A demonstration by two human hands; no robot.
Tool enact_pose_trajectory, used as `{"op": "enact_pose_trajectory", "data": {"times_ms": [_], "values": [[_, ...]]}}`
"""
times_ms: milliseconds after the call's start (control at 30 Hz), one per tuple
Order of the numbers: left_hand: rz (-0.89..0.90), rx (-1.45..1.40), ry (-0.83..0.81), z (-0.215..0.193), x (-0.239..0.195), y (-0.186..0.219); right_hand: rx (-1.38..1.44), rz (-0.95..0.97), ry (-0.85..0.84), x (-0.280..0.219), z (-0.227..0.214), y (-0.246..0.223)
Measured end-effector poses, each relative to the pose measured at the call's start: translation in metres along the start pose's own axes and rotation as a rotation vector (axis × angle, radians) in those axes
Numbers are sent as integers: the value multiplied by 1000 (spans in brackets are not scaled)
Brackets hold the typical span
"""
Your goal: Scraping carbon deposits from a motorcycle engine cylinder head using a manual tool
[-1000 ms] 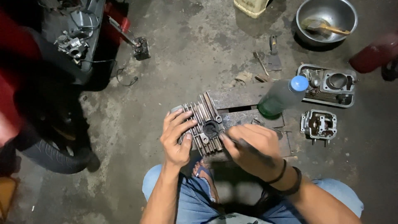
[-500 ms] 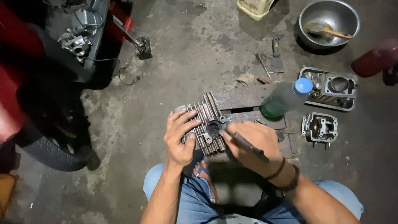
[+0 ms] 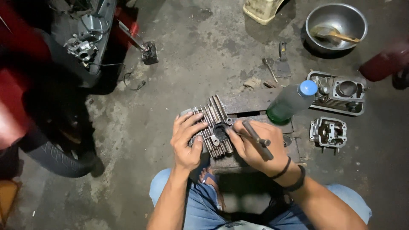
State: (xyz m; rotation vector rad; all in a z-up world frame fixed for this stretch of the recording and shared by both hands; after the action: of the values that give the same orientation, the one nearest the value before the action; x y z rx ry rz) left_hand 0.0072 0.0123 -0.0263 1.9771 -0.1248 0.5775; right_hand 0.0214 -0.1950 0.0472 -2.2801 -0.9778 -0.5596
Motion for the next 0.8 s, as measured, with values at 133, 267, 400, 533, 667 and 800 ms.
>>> {"op": "enact_pose_trajectory", "data": {"times_ms": [133,267,400,533,667,800], "values": [[-11,3,1,0,0,4,50,39,41,2,-5,-8],[9,7,3,0,2,6,-16,31,2,-1,1,-4],[16,3,9,0,3,7,-135,16,10,1,-10,-15],[-2,-18,20,2,3,9,45,78,-1,-4,4,-1],[9,10,12,1,1,6,-9,49,64,3,-11,-12],[-15,-31,25,3,4,11,15,44,76,0,4,-3]]}}
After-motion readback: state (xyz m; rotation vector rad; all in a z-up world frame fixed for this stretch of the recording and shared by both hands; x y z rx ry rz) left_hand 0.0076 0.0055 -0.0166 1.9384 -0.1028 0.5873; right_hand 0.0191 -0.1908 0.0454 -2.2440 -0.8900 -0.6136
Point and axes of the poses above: each hand's wrist, its own x-axis towards the middle knuckle, its own z-axis out of the palm, y = z × x, the point moved 1 cm from there along x, towards the middle knuckle, and after that the axes turned 14 degrees about -z, right-handed, at the moved point
